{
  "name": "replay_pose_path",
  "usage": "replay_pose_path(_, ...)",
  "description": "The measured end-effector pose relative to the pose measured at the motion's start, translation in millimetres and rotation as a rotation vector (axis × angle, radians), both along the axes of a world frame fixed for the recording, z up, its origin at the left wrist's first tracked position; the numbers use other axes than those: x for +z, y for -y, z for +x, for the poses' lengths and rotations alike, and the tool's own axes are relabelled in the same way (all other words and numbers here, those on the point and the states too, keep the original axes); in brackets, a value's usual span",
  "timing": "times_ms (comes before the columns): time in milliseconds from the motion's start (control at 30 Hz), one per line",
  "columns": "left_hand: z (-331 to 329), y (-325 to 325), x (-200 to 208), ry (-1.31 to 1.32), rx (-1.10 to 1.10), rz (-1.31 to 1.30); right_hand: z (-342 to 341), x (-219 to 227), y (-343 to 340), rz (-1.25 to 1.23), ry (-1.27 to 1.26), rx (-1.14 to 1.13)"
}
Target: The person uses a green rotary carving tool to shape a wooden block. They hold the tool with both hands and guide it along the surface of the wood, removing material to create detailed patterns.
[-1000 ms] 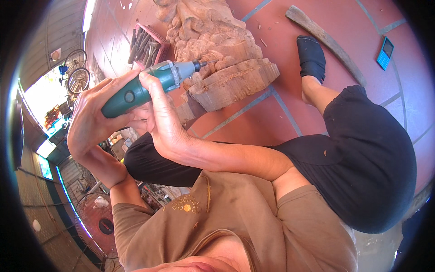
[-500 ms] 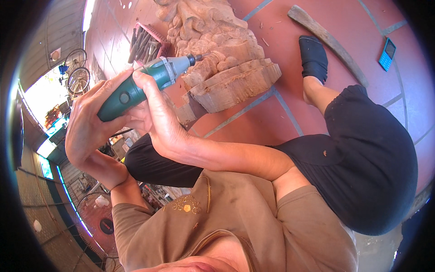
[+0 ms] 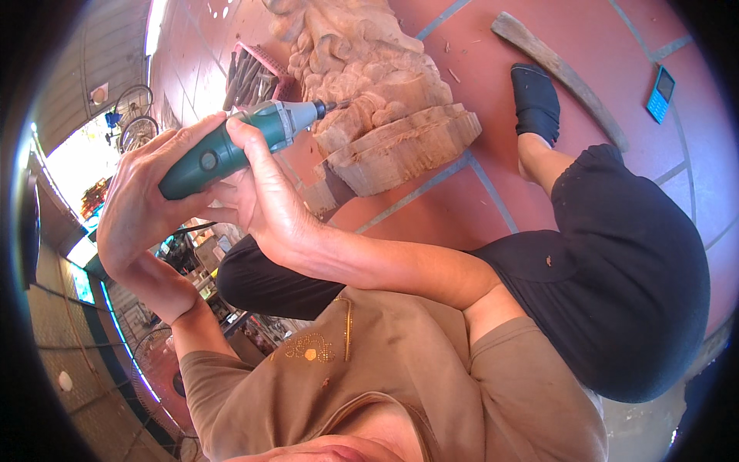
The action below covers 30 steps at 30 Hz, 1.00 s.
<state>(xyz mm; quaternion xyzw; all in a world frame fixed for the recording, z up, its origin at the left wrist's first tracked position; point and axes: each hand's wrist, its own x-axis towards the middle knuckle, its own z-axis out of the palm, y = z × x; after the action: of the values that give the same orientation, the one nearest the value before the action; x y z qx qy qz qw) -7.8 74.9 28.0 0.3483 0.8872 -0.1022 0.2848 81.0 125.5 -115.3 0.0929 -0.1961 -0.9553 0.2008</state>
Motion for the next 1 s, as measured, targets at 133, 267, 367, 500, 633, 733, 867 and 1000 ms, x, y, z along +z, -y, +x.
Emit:
replay_pose_path(133, -4.6, -2.7, -2.9, 0.006, -0.027, 0.013, -3.2, -4.9, -0.1, -0.007, -0.015, -0.021)
replay_pose_path(267, -8.4, -4.7, -4.6, 0.031, -0.029, 0.017, -4.7, -3.5, -4.1, -0.032, 0.004, -0.029)
replay_pose_path(367, -11.0, -5.9, -5.2, 0.038, -0.046, 0.023, -5.8, -3.0, -4.2, -0.037, 0.016, -0.02)
replay_pose_path(500, -19.9, -8.8, -19.1, 0.053, -0.111, 0.067, -10.6, -14.0, -4.8, -0.004, 0.04, -0.039)
replay_pose_path(633, -17.7, -11.4, -7.2, 0.05, -0.085, 0.014, -9.5, -4.1, -6.0, -0.034, 0.043, -0.025)
replay_pose_path(733, -21.4, -12.3, -8.1, 0.086, -0.087, 0.045, -9.0, -5.6, -5.9, -0.014, 0.032, -0.041)
replay_pose_path(867, -20.7, -15.1, -8.2, 0.08, -0.092, 0.04, -8.1, -7.2, -4.7, -0.008, 0.014, -0.07)
replay_pose_path(1000, -14.3, -16.0, -5.5, 0.056, -0.062, 0.023, -6.7, -2.8, -7.8, -0.028, 0.038, -0.06)
